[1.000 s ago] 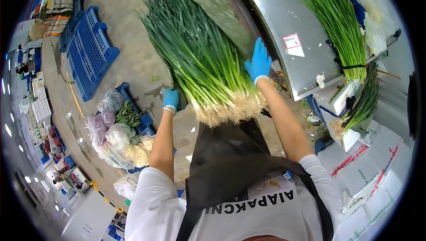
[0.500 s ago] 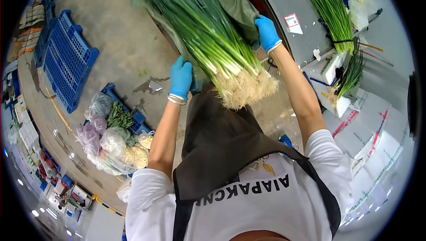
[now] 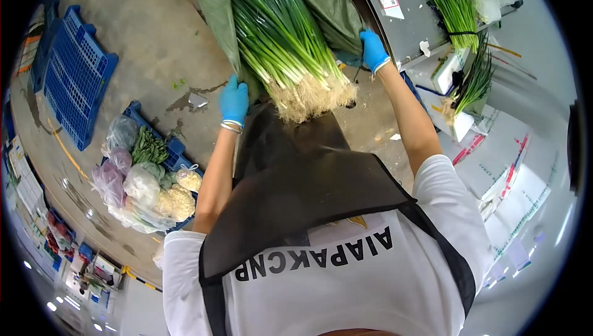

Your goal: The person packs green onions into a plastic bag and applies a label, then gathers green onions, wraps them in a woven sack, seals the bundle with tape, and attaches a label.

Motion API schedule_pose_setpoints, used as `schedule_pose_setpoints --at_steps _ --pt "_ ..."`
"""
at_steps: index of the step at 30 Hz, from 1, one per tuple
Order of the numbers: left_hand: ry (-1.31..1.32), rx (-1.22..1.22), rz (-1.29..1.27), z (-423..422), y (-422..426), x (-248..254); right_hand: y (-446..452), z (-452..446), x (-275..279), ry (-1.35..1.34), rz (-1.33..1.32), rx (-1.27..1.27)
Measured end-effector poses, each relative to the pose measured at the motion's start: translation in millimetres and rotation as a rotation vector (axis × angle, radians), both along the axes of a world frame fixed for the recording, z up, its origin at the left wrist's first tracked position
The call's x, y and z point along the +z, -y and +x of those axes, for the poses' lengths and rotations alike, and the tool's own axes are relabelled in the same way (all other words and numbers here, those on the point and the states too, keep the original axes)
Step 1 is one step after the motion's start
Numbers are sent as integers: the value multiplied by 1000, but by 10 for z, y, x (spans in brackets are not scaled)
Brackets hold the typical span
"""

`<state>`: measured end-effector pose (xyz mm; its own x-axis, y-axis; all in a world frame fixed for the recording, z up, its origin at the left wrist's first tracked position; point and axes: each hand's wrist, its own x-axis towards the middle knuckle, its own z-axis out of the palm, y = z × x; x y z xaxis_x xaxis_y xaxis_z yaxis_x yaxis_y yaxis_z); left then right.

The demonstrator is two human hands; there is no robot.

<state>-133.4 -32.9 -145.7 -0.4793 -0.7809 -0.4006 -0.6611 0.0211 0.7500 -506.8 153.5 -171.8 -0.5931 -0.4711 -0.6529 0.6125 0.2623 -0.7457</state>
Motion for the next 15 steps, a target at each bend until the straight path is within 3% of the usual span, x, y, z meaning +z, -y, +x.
schedule_pose_setpoints --at_steps 2,4,6,8,9,11,12,14,15 --pt "151 -134 -117 213 -159 -68 -94 116 52 112 -12 -34" --pt "153 -123 -99 284 -328 223 -161 193 -81 215 -85 -22" --pt "151 -94 -73 253 -447 200 -57 335 208 186 -135 -76" --pt "100 -142 -100 89 -551 465 -329 108 -405 5 -152 18" --pt "61 -156 -89 58 -596 469 -425 -64 -451 -240 -19 249" --pt "-12 -109 -73 -14 -704 466 -364 79 -44 -393 56 358" --pt "-53 -43 -66 -114 -730 456 -169 245 396 -297 -2 251" --pt "-80 88 153 -300 -611 358 -135 201 211 -617 162 316" --pt "-34 114 253 -383 -509 230 -33 206 133 -517 109 223"
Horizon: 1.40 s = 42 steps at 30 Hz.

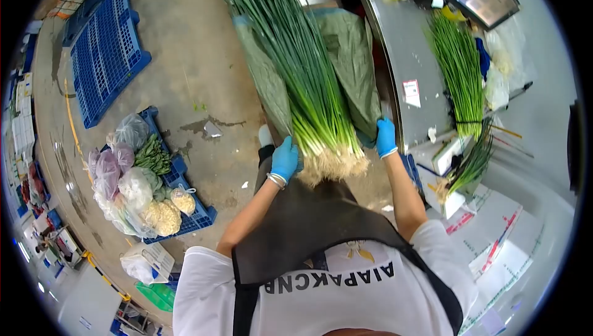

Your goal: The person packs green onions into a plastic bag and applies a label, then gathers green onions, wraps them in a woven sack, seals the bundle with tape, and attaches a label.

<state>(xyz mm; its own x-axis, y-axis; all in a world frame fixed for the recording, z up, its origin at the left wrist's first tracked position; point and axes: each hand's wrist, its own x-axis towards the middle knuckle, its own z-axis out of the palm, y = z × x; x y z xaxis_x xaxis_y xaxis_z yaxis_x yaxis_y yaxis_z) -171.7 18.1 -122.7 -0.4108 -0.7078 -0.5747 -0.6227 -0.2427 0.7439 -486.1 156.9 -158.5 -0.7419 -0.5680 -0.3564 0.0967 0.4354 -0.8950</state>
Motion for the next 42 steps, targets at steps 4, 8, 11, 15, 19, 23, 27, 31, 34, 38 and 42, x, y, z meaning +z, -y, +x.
schedule_pose_setpoints --at_steps 4,8,11,15,19,23,27,31,34,38,42 --pt "150 17 -85 -86 297 -352 355 -48 -370 148 -23 -101" --pt "176 84 -12 172 288 -578 422 -161 -586 49 143 -15" --pt "110 295 155 401 304 -730 367 -277 -858 93 203 -11" --pt "48 274 -39 576 387 -1003 433 -246 -882 73 262 -96" --pt "-37 150 -402 408 441 -1157 480 -166 -688 -132 379 142" --pt "-273 212 -378 -268 313 -909 469 88 -569 103 156 -80" --pt "-478 214 -225 -1047 180 -413 419 242 -445 232 -8 -81" --pt "-635 88 -233 -1238 41 -193 532 546 171 210 -82 -50" --pt "-678 -14 -177 -742 133 -345 420 544 37 263 -83 -16" --pt "-514 324 75 -356 182 -785 548 586 18 213 -27 -203" --pt "-169 520 88 -114 294 -830 525 295 -234 -75 143 -67"
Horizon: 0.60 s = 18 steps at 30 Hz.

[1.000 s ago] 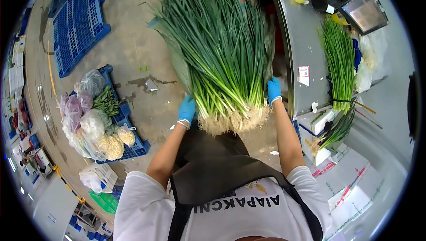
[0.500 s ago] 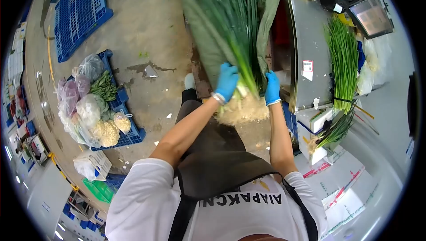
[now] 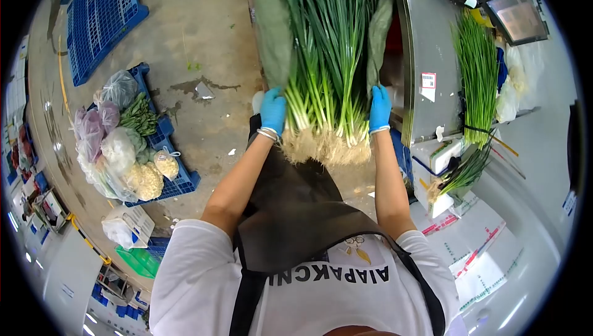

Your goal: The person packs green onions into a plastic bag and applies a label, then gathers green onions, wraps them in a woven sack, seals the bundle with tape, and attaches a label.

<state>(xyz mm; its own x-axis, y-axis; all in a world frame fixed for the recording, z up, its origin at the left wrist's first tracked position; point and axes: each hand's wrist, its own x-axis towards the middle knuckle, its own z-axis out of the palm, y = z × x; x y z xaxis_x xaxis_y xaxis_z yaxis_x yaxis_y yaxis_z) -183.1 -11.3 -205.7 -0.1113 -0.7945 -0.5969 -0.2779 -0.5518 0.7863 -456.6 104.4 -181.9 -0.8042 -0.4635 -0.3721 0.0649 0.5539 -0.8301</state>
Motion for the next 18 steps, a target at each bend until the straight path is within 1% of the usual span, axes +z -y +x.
schedule_pose_setpoints --at_steps 1,2,4,5,7,8,10,11,13,14,15,17,18 --pt "33 69 30 97 -31 -292 -38 -75 -87 -32 27 23" --pt "95 53 -7 188 -18 -398 -104 -150 -253 -63 52 49" --pt "222 23 -77 386 -3 -577 -182 -205 -349 -92 145 66" --pt "223 115 -130 502 -71 -918 -229 -224 -431 -123 168 102" --pt "333 75 -50 756 -22 -1142 -317 -255 -665 -186 212 172" --pt "290 131 -23 850 1 -1251 -296 -203 -635 -241 323 214" --pt "202 245 30 997 63 -1412 -231 -154 -667 -216 382 293" --pt "173 232 74 1061 129 -1409 -188 -138 -674 -205 409 335" --pt "114 209 161 1162 246 -1402 -138 -133 -648 -181 429 314" --pt "-17 266 243 1162 290 -1359 -141 -179 -672 -171 416 313" --pt "-14 274 246 1161 311 -1312 -150 -232 -689 -160 402 313" --pt "-7 293 252 1164 344 -1225 -161 -337 -697 -227 517 311" --pt "30 303 262 1168 351 -1157 -102 -299 -547 -291 527 321"
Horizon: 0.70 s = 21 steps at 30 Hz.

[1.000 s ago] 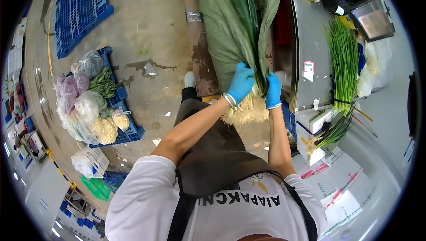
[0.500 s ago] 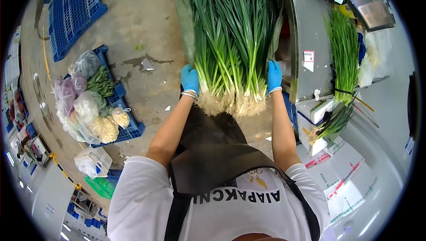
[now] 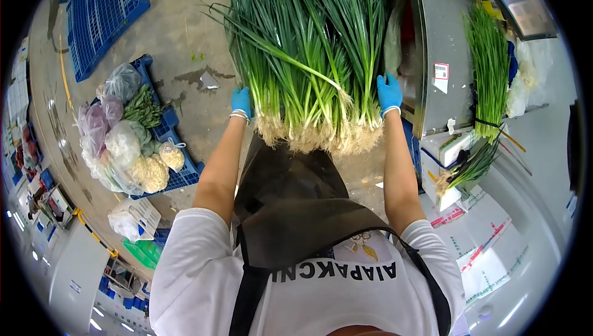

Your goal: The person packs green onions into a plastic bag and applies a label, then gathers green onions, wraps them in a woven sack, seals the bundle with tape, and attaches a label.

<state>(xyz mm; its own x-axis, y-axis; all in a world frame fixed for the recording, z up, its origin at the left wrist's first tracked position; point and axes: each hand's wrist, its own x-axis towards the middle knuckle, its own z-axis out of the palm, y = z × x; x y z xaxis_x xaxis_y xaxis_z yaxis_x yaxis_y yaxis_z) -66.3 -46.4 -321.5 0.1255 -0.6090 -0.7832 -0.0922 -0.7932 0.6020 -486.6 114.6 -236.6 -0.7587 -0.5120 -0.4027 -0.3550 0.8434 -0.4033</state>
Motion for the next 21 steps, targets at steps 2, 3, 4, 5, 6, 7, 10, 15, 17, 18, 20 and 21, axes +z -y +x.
schedule_pose_setpoints --at_steps 2,3,4,5,6,7,10,15,17,18,20,21 --pt "5 -12 23 4 31 93 152 114 398 -245 -35 105" --pt "5 -20 35 7 33 89 286 264 651 -430 -69 186" --pt "-34 -43 39 41 23 30 446 399 846 -616 -104 268" --pt "-74 -67 44 110 2 -62 592 511 964 -676 -261 381" --pt "-117 -94 50 145 -19 -121 777 644 1068 -524 -400 464" --pt "-137 -66 40 133 -40 -67 988 897 1298 -258 -412 520" --pt "-249 -3 57 -128 -21 506 1170 1372 1046 -197 25 839" --pt "-246 -180 38 -302 -56 848 967 1524 432 -332 -76 875" --pt "-188 -298 -21 -325 -86 877 856 1505 737 -242 -164 729" --pt "-169 -331 -71 -377 -120 887 765 1453 864 -208 -204 660" --pt "-180 -331 -112 -451 -185 930 510 1350 1057 -185 -295 539" --pt "-195 -303 -106 -497 -192 991 371 1281 1140 -199 -347 482"
